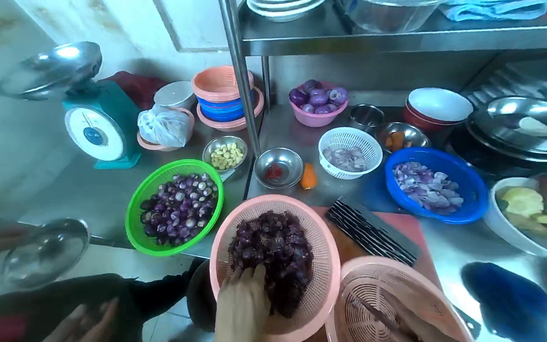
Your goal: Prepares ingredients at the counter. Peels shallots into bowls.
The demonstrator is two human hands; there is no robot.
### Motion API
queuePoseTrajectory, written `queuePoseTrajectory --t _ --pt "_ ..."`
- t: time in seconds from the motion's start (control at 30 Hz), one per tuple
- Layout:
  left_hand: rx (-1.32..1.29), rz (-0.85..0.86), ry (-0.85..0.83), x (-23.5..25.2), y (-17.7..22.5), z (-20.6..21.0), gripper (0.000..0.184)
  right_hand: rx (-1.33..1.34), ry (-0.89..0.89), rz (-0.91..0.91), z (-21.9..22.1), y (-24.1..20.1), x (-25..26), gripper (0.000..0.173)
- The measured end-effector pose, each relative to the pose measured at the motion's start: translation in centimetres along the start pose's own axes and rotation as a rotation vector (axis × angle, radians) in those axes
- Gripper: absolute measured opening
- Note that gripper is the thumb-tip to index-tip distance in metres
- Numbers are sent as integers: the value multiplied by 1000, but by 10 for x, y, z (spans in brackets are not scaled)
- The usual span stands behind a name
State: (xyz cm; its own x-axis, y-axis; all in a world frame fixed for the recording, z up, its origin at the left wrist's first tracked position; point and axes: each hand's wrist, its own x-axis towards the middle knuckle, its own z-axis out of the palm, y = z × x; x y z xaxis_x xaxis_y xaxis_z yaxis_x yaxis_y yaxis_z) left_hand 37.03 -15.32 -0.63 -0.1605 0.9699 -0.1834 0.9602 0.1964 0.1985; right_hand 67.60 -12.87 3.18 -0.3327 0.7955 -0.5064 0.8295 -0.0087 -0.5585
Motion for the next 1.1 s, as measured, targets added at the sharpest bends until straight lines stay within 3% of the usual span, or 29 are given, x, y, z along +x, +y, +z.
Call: queuePoseTrajectory --t 0.17,0.33,0.57,0.83,1.1 --pt "-219 -38 -57 -4 -7 -17 44 -2 -33 12 -5 -1 2 57" --pt "-410 -28 -56 -3 -17 -10 33 -10 -33 -8 -3 -1 2 57" --pt "-510 -23 -26 -7 -20 -4 37 0 -2 -81 9 6 0 55" --pt "-610 116 131 -12 -28 13 36 3 42 -63 21 11 -13 55" --pt "-977 122 13 -1 -36 13 31 27 91 -35 29 7 -23 55"
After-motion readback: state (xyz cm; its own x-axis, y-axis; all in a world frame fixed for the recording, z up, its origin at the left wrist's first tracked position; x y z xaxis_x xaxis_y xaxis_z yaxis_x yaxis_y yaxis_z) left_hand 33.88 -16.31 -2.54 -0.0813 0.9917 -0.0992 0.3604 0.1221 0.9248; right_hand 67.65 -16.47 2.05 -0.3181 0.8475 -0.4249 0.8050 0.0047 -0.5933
